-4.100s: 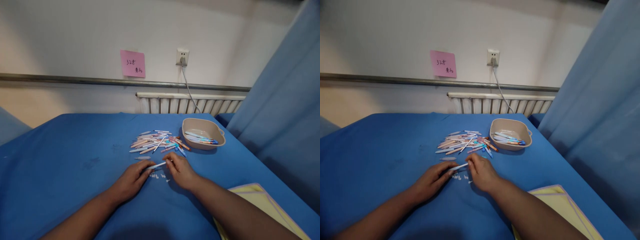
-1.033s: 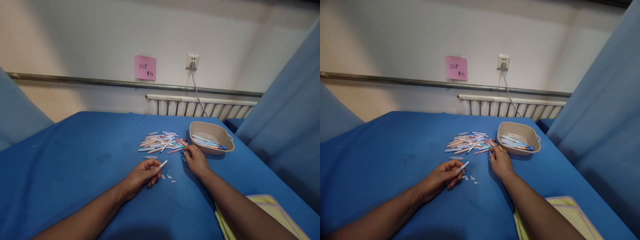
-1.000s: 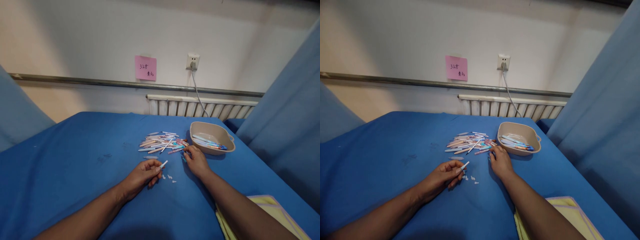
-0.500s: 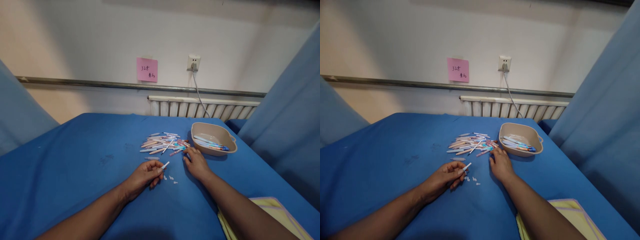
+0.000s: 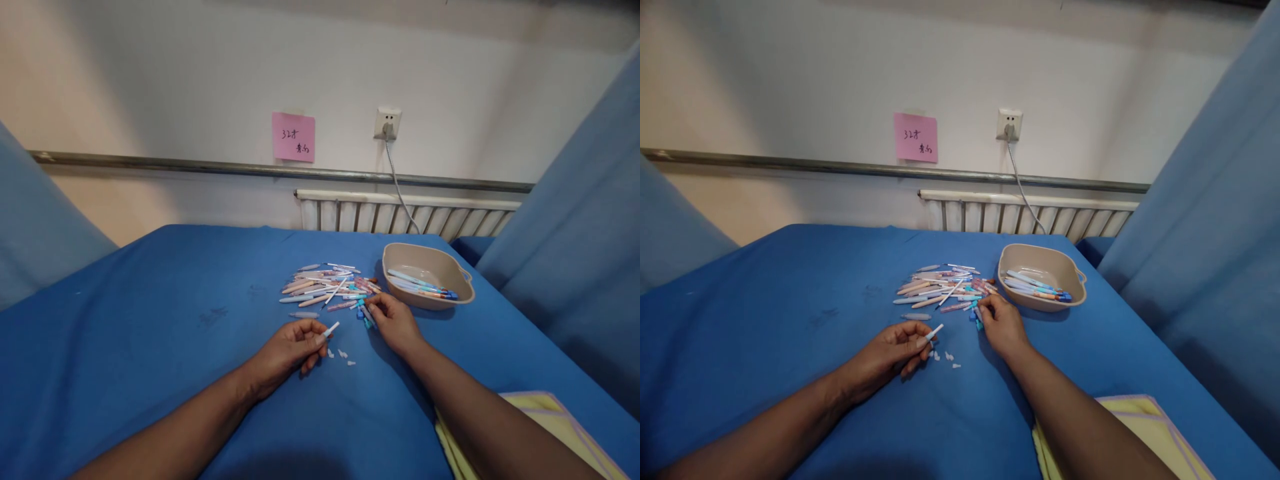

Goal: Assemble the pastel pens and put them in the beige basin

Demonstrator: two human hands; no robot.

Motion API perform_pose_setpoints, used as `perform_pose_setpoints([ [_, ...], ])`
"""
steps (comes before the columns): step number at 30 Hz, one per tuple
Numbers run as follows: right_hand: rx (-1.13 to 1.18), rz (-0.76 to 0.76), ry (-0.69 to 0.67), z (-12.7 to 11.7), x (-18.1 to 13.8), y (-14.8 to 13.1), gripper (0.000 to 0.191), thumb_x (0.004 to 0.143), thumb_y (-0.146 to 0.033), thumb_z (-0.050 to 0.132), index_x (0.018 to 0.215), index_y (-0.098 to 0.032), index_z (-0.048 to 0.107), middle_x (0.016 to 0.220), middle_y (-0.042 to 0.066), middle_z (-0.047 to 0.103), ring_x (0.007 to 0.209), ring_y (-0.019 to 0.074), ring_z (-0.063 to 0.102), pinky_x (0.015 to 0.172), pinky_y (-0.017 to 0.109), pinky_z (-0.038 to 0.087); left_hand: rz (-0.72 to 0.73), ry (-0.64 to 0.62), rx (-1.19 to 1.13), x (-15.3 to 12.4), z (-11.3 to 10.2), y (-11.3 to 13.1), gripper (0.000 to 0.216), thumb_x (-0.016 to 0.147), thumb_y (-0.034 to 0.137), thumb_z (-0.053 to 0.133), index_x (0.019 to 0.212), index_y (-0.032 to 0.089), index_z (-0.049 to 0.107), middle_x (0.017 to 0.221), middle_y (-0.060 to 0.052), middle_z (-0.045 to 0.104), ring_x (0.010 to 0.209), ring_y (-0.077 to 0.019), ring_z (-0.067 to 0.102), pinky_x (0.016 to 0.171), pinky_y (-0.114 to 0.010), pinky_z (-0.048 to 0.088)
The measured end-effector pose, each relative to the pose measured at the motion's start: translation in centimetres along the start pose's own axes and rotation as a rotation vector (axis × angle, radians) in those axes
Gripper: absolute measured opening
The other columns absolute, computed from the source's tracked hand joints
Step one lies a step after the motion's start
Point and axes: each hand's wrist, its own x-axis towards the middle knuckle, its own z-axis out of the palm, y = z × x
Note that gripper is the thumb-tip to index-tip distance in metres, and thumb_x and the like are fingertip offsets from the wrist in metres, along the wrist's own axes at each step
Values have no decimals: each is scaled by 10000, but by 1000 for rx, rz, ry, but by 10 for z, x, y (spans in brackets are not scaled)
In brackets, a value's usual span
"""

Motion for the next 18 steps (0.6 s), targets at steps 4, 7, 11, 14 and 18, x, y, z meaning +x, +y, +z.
perform_pose_setpoints([
  [4,16,85,0,-7,3,4,192,805,-322,482,806,-184,616,635,-7,615,575,150,551,537,238,380,13,-11,1,0,0,0,319,772,390,677,901,123,559,698,4,594,435,-37,444,400,-160,314],
  [7,-67,89,-61,-13,2,4,158,794,-307,493,765,-193,598,612,-18,601,547,137,530,521,228,351,3,-10,-8,2,-1,-2,340,756,399,690,909,125,560,692,4,596,434,-39,448,404,-161,323],
  [11,-233,84,-148,-17,-2,0,111,781,-272,523,732,-208,600,652,-12,632,590,141,553,540,227,340,-23,2,-12,2,-1,-3,363,734,414,709,902,129,560,685,7,600,436,-42,451,410,-165,330],
  [14,-312,51,-194,-17,-5,-6,76,775,-254,550,751,-213,608,703,-6,656,633,143,569,566,230,344,-24,5,-7,2,0,-2,363,735,414,709,906,130,561,689,7,604,437,-43,451,410,-170,329],
  [18,-367,15,-243,-15,-7,-10,68,782,-266,574,787,-210,613,759,11,671,684,147,584,600,233,355,-14,3,-7,2,0,0,347,739,394,710,904,125,565,682,7,602,433,-43,454,408,-171,332],
])
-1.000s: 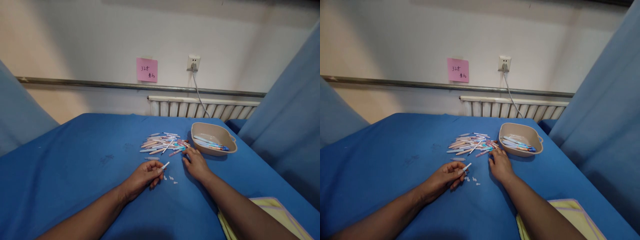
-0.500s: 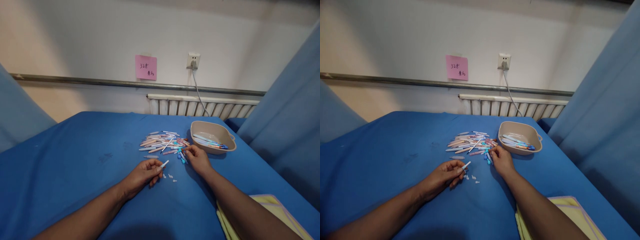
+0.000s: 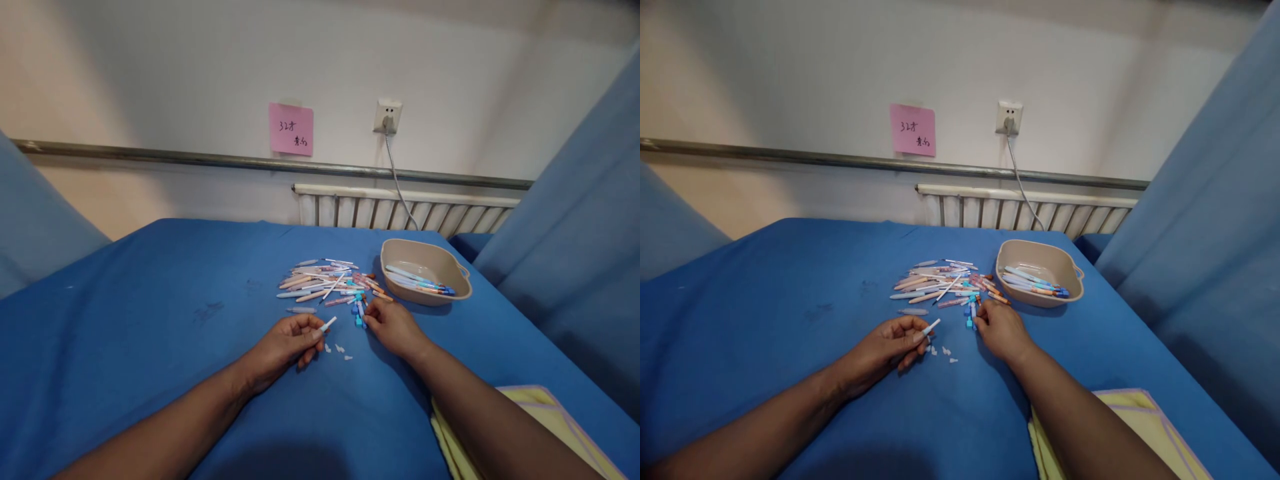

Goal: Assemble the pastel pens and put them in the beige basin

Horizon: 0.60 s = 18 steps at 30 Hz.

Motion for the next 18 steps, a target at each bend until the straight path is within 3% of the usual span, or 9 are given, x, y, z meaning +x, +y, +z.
perform_pose_setpoints([
  [18,-11,43,-37,2,-1,-5,201,759,-246,609,953,-202,576,852,19,677,726,152,598,624,234,371,8,-2,1,1,0,-3,349,728,404,714,882,127,569,682,7,614,418,-38,453,399,-167,328],
])
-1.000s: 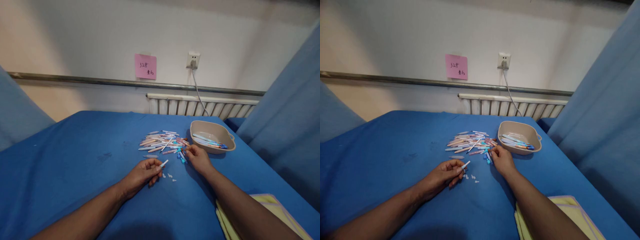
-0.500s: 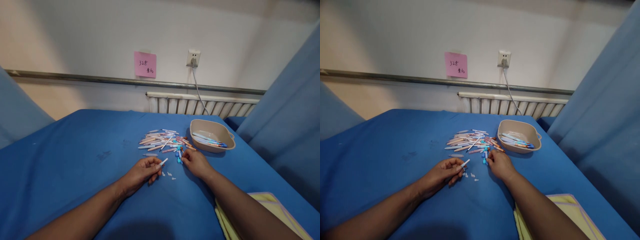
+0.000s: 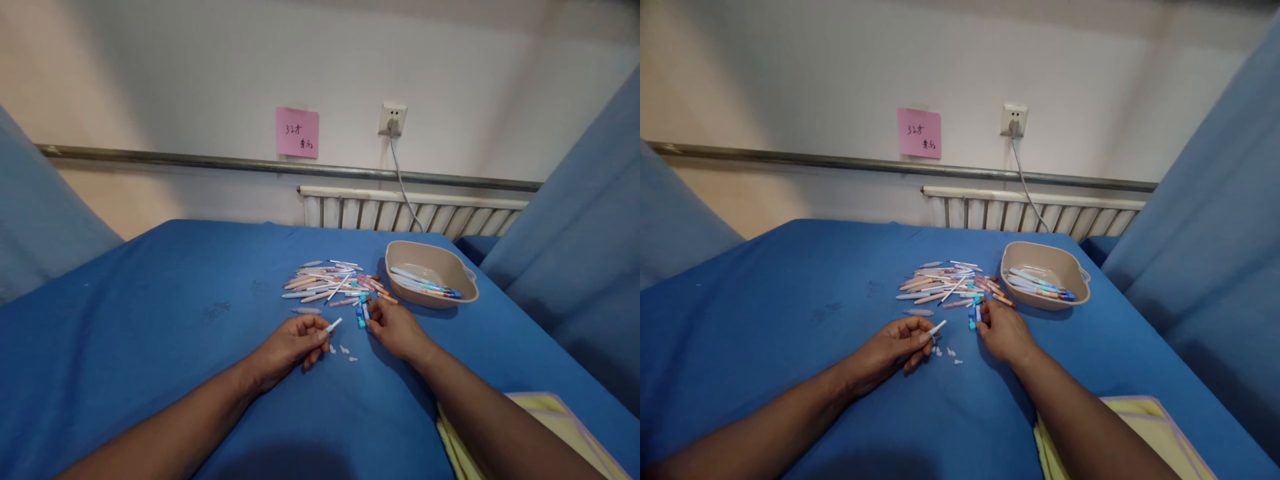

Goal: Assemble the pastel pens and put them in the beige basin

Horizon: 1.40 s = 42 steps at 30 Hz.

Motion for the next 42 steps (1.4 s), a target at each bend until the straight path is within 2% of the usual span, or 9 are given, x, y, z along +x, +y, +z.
perform_pose_setpoints([
  [13,-110,7,-55,-1,-1,1,245,763,-186,558,1007,-192,558,837,29,666,739,161,594,627,241,349,-13,-3,50,-3,2,1,382,720,454,700,860,128,558,666,10,602,416,-42,451,400,-170,332],
  [17,-109,-21,-35,2,0,5,175,770,-200,558,945,-199,572,838,28,664,755,170,593,636,248,349,-17,10,51,-4,2,2,392,715,463,703,853,128,554,658,14,596,421,-43,452,404,-169,338],
  [22,10,-59,12,8,3,9,74,794,-226,533,850,-204,576,815,23,654,737,172,585,629,251,377,-1,-2,39,-4,1,0,385,721,451,702,867,125,559,682,4,611,426,-43,459,404,-171,337],
  [29,233,-93,57,12,5,5,91,792,-281,519,811,-198,549,705,-1,600,629,149,555,584,246,405,1,2,36,-4,0,-2,358,741,424,692,882,124,557,684,7,610,427,-41,454,402,-169,337],
  [36,342,-71,73,13,5,4,117,784,-321,512,791,-206,492,673,-17,578,592,138,548,551,238,404,-3,-8,26,-3,0,-2,353,746,420,689,882,120,563,683,3,613,431,-43,458,411,-172,341],
  [42,311,-96,106,12,5,2,181,805,-362,515,717,-211,468,620,-26,535,572,138,513,530,235,376,-4,-8,35,-3,-1,-3,363,746,437,688,884,125,566,683,7,609,428,-41,456,411,-171,336],
])
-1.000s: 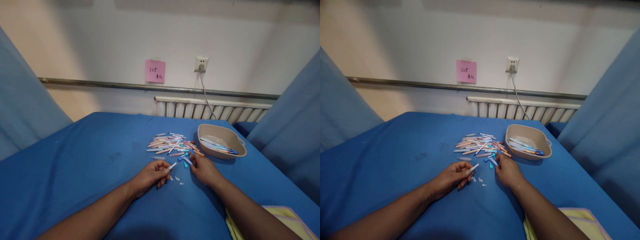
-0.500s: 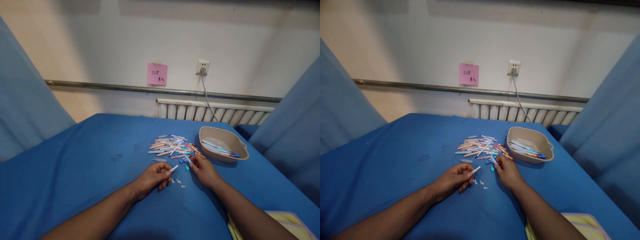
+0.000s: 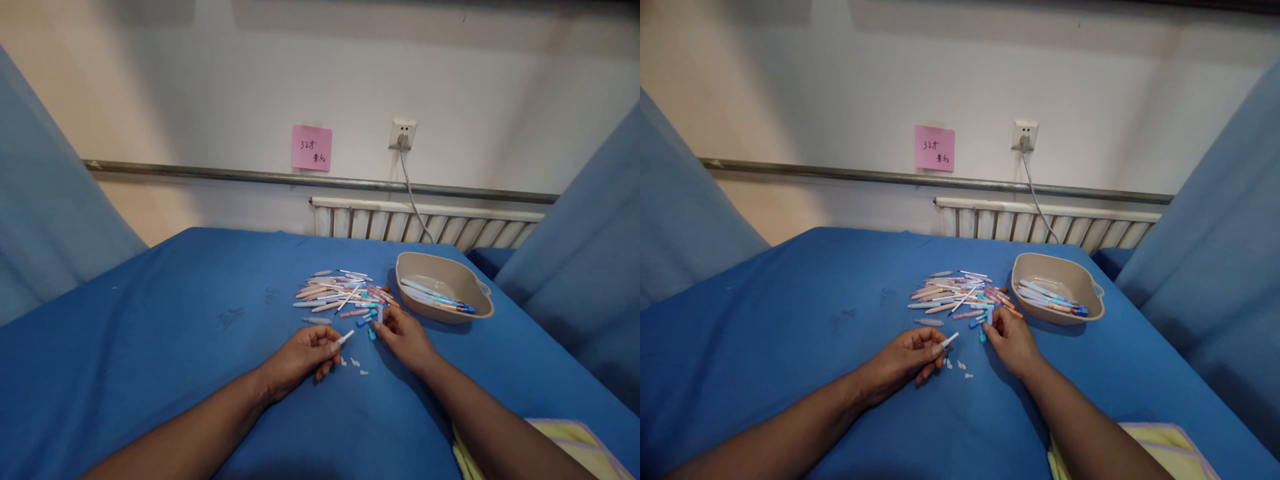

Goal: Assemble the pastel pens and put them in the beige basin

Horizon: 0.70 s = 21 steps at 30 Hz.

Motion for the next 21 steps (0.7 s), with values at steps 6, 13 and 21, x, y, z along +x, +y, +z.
perform_pose_setpoints([
  [6,-27,-35,12,-2,-1,-5,233,817,-393,518,679,-210,478,597,-33,496,550,131,466,512,234,349,2,-3,5,-1,2,2,381,725,454,702,870,127,571,685,4,614,428,-43,457,411,-174,336],
  [13,81,-42,79,-1,-1,-6,242,810,-408,527,680,-208,490,570,-40,468,525,120,439,496,230,343,4,2,15,-1,2,3,388,720,463,703,858,126,569,675,4,617,422,-42,454,408,-172,335],
  [21,672,97,-65,3,-4,-21,326,701,-486,649,767,-190,529,591,-28,563,473,108,506,473,232,408,4,-19,32,0,1,3,399,732,475,685,876,122,565,677,6,609,423,-41,448,411,-170,338],
])
